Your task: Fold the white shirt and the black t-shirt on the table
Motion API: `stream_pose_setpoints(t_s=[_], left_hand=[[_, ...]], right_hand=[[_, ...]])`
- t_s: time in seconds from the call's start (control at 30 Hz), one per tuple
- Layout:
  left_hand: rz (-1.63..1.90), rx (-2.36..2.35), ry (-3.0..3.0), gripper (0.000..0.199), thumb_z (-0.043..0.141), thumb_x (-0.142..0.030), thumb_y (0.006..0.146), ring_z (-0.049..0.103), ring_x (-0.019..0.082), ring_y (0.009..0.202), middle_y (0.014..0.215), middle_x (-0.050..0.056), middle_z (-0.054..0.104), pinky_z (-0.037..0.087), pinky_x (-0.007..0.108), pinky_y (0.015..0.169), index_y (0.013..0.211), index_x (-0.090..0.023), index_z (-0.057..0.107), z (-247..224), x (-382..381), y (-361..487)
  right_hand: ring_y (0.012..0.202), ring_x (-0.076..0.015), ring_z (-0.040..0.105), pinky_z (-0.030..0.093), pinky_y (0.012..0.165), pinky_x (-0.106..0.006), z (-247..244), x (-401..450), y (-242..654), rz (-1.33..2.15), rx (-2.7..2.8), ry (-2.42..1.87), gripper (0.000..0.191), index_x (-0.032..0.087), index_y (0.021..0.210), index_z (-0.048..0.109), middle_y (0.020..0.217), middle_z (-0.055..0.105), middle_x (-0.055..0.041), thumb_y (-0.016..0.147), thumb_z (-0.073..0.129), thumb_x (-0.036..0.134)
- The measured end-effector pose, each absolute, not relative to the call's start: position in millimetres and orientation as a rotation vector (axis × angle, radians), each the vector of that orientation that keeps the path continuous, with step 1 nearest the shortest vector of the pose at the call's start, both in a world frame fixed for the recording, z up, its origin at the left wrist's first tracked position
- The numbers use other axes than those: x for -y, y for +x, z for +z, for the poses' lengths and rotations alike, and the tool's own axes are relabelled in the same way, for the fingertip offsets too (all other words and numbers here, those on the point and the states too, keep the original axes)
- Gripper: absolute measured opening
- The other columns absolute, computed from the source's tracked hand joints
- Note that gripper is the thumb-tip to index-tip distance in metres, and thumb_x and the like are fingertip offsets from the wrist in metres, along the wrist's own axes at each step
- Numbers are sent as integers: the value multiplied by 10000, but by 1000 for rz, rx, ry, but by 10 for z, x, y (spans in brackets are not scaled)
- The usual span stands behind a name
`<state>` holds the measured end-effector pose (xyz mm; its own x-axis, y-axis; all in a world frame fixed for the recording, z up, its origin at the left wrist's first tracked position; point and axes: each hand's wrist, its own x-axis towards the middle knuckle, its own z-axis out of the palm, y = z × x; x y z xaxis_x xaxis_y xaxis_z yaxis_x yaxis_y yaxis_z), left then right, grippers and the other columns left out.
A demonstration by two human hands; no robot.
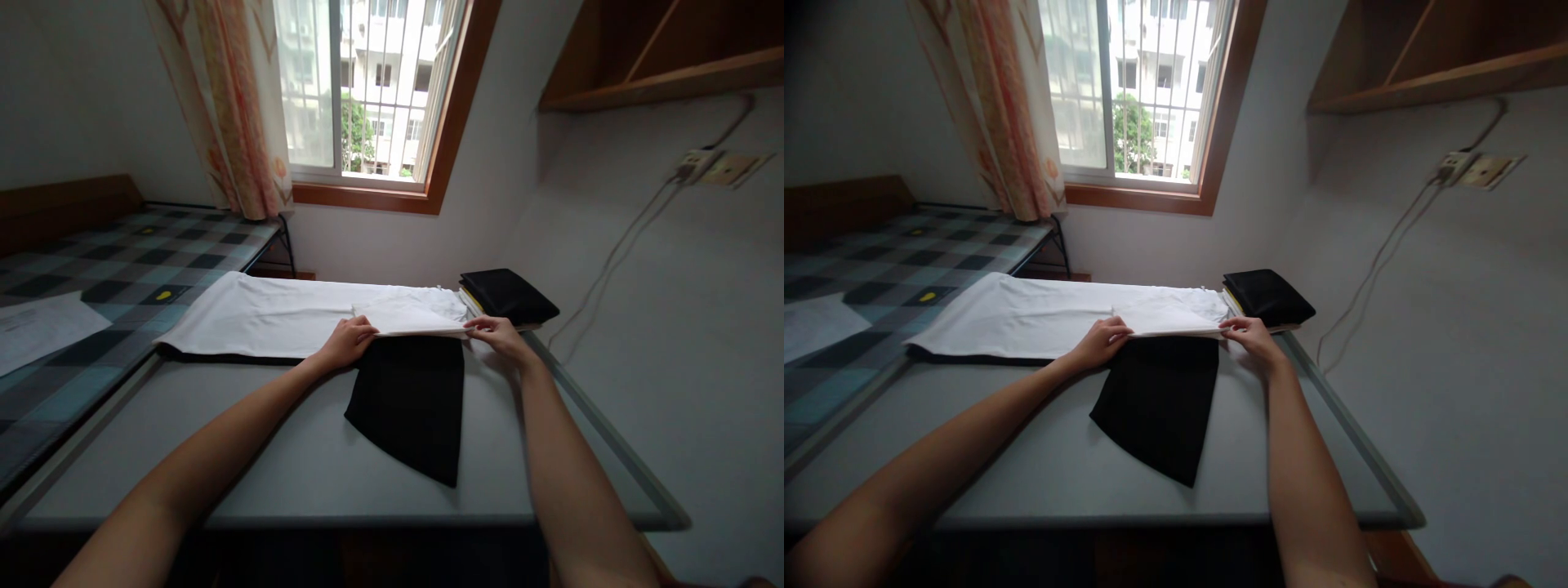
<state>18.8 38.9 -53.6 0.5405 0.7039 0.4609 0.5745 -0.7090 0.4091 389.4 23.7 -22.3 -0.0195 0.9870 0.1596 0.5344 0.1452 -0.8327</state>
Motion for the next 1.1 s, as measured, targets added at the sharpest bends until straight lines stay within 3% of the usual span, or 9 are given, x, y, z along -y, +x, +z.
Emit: stream_pose_setpoints(t_s=[0.17,0.4,0.6,0.8,1.1], left_hand=[[764,-1137,2710,233,465,-213,930,611,195,903,973,66,660,428,363,849,1003,-199,686,-493,-366,192],[632,-1130,2938,192,488,-216,908,573,209,899,986,69,645,382,372,841,980,-200,665,-464,-282,213],[681,-1084,3116,245,482,-256,940,530,230,959,1074,75,622,349,400,871,1144,-243,618,-457,-253,258],[642,-1064,3180,219,455,-228,953,521,228,944,1027,79,621,346,417,879,1066,-243,643,-430,-212,288],[682,-1075,3154,200,455,-226,950,515,238,947,1004,84,621,364,417,874,1010,-220,646,-453,-213,308]], right_hand=[[961,-262,608,475,830,-376,-276,-274,3855,690,1693,-1457,327,190,777,714,964,680,-89,609,723,470],[903,-244,606,442,871,-362,-348,-290,3777,519,1896,-1563,127,192,699,637,861,656,-57,656,614,309],[1073,-307,529,358,928,-444,-239,-207,3429,52,2079,-1619,197,225,879,695,1055,647,-83,689,649,257],[993,-262,531,324,923,-422,-253,-111,2736,-100,2344,-1211,136,247,911,678,980,647,-61,807,680,336],[928,-245,522,341,850,-391,-389,-77,2467,-316,2474,-1176,124,229,922,688,938,658,-71,892,569,210]])
